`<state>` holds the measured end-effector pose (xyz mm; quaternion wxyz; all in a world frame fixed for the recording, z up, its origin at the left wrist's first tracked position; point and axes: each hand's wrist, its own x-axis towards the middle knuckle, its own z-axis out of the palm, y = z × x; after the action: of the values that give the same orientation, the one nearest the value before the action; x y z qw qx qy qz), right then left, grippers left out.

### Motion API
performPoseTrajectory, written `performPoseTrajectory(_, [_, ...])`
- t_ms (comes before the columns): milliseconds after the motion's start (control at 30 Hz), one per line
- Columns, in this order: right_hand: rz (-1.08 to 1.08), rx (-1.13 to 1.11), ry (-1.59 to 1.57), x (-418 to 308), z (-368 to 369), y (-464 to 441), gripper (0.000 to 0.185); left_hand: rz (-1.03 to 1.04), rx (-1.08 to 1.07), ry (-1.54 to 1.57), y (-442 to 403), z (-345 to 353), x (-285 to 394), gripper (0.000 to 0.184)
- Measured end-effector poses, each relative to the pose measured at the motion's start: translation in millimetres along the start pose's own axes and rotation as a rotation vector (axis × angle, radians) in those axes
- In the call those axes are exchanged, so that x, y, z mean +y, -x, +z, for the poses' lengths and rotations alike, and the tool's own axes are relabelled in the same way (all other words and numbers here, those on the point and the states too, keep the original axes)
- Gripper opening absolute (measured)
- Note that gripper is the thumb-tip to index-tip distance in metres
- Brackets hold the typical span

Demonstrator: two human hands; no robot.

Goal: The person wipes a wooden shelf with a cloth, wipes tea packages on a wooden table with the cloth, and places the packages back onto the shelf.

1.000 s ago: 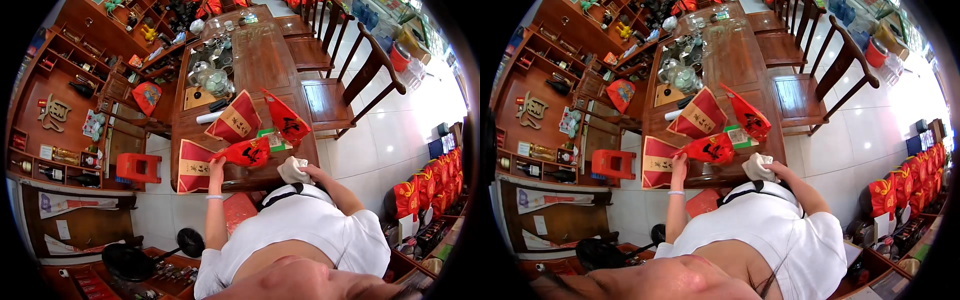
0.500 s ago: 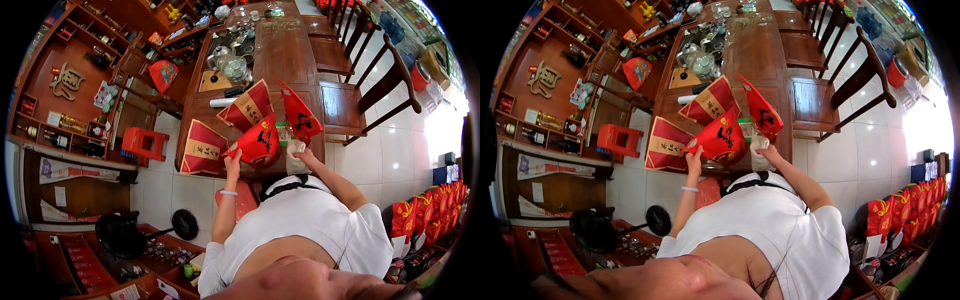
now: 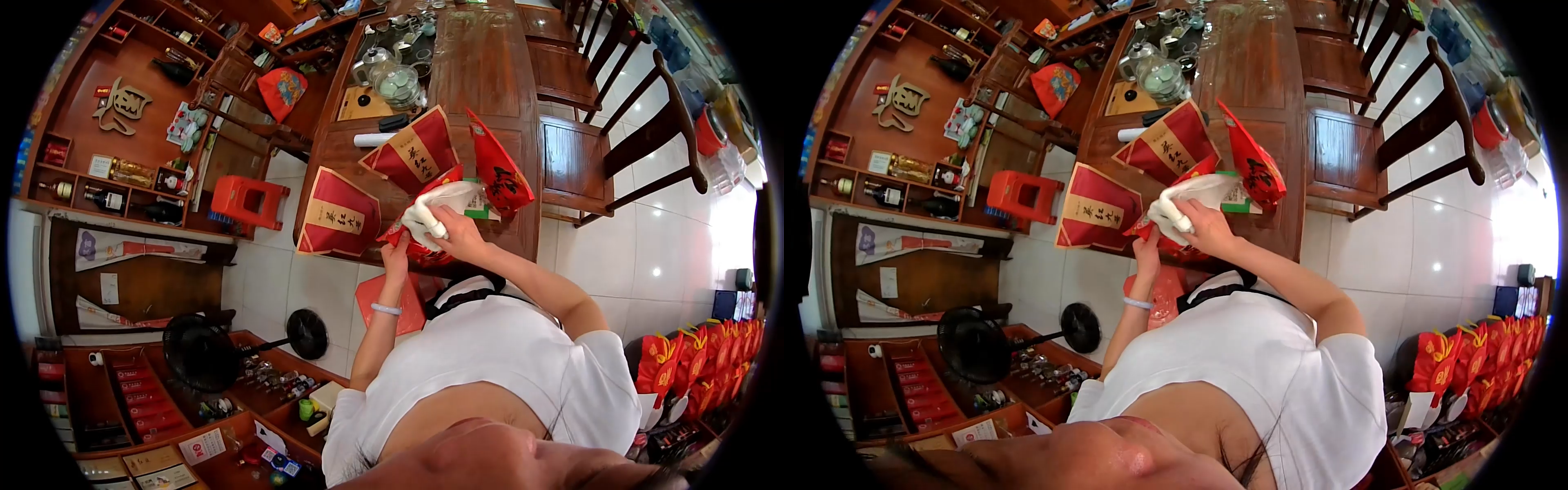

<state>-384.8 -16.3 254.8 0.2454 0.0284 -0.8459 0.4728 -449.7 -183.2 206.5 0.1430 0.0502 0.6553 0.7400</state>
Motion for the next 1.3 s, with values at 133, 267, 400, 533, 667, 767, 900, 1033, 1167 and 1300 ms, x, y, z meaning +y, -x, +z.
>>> performPoseTrajectory(133, [0.075,-0.282,0.174,62,8,36,0.042,-0.012,0.128,0.047,4,-5,-2,0.015])
performPoseTrajectory(267, [0.404,-0.498,0.317,131,8,107,0.039,-0.092,0.099,0.073,7,-25,-21,0.013])
performPoseTrajectory(400, [0.717,-0.419,0.262,167,3,144,0.048,-0.034,0.09,0.076,9,-22,-22,0.022])
performPoseTrajectory(533, [0.727,-0.126,-0.039,152,12,127,0.067,-0.077,-0.082,-0.04,5,-47,-73,0.032])
performPoseTrajectory(667, [0.566,0.03,-0.233,92,12,70,0.049,-0.076,-0.188,-0.063,21,-33,-83,0.046])
performPoseTrajectory(767, [0.264,0.048,-0.231,47,-10,39,0.045,-0.088,-0.207,-0.139,26,-16,-67,0.044])
performPoseTrajectory(900, [0.28,-0.124,0.05,78,4,58,0.051,-0.06,-0.254,-0.173,13,-20,-73,0.044])
performPoseTrajectory(1033, [0.691,-0.622,0.297,132,0,107,0.047,-0.129,-0.161,-0.165,6,-22,-83,0.042])
performPoseTrajectory(1167, [0.634,-0.362,0.058,125,-15,116,0.048,-0.102,-0.138,-0.127,7,-23,-92,0.042])
performPoseTrajectory(1300, [0.713,-0.182,-0.168,143,13,93,0.054,-0.014,-0.198,-0.116,9,-18,-82,0.041])
